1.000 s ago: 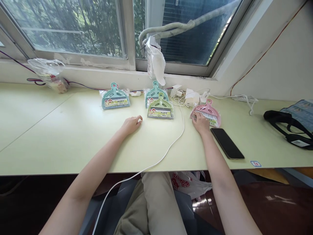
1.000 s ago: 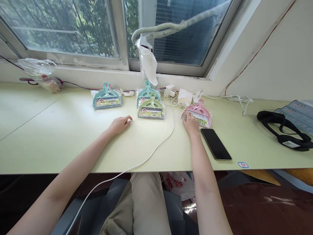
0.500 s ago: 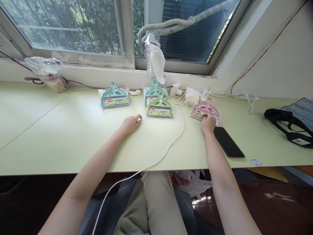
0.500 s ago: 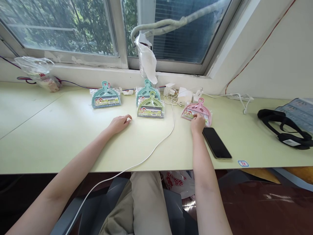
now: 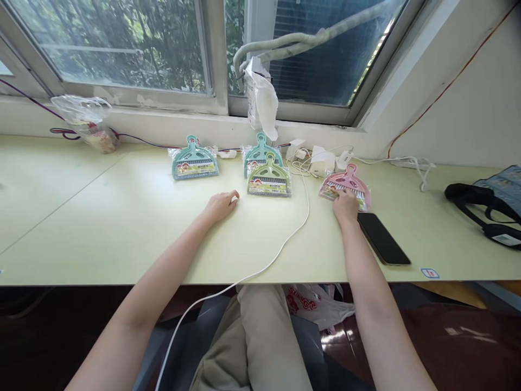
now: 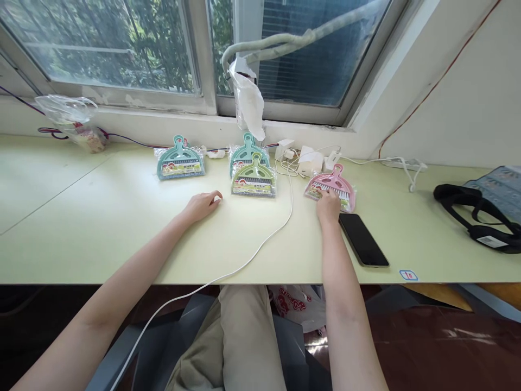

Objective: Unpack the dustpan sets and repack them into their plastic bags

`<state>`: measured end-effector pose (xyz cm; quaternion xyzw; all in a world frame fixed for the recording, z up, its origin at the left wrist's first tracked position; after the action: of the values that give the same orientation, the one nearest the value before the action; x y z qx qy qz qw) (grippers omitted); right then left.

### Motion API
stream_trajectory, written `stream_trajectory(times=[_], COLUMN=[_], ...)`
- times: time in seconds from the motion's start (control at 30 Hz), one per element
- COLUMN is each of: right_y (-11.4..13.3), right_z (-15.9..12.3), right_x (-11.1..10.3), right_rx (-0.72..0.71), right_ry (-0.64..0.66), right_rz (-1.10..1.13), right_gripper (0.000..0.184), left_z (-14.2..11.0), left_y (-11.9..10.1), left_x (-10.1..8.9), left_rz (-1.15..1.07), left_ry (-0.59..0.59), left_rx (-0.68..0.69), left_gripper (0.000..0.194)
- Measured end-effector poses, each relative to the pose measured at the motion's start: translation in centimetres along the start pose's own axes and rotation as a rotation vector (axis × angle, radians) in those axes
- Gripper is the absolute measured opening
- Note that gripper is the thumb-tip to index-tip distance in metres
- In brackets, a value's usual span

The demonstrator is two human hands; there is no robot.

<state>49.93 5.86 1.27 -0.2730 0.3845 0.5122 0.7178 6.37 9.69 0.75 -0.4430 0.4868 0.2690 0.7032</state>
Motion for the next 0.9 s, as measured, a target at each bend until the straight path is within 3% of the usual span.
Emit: stream_trajectory(times=[0.1, 0.2, 0.37, 0.47, 0.57, 0.7, 0.8, 0.9], right_y=[-0.2, -0.2, 1.6, 4.5, 9.9, 21.8, 31.6, 39.7], right_z=[-0.1, -0.3, -0.8, -1.3, -2.1, -4.0, -4.5, -3.7], right_x=[-1.0, -2.4, -4.6, -6.2, -7.9, -8.4, -6.2, -3.8], right_rx=[0.03, 0.05, -0.015, -0.102, -0.215, -0.383, -0.337, -0.305], right_ry=[-0.079, -0.186, -0.282, -0.291, -0.245, -0.022, 0.264, 0.39], right_rz=[0.007, 0.058, 0.109, 0.153, 0.288, 0.654, 0.933, 0.923], right_gripper=[0.042, 0.047, 0.039, 0.034, 0.033, 0.033, 0.047, 0.051], left_z=[0.2, 0.3, -1.4, -2.8, -3.9, -5.1, -6.0, -7.0], left_y=[0.5, 2.5, 8.8, 13.1, 16.6, 18.8, 19.4, 20.0], left_x=[-0.3, -2.0, -6.6, -7.8, -7.7, -7.4, -7.2, -7.0], left_rz=[-0.014, -0.079, -0.176, -0.263, -0.458, -0.701, -0.8, -0.85], left_ry=[-0.047, -0.197, -0.601, -0.75, -0.864, -1.024, -1.104, -1.156], left_rx=[-0.026, -0.113, -0.306, -0.468, -0.609, -0.668, -0.671, -0.721], left_gripper=[0.031, 0.029, 0.027, 0.026, 0.025, 0.025, 0.027, 0.029])
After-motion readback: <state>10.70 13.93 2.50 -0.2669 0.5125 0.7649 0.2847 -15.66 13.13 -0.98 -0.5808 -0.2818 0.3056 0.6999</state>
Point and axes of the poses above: each hand's wrist, its own z-axis towards the middle knuckle, its own x-axis out of the palm, y = z × x, the point moved 10 cm from there along z, towards the middle knuckle, and after that the axes turned 11 degrees about -z, right-handed, at the moved point
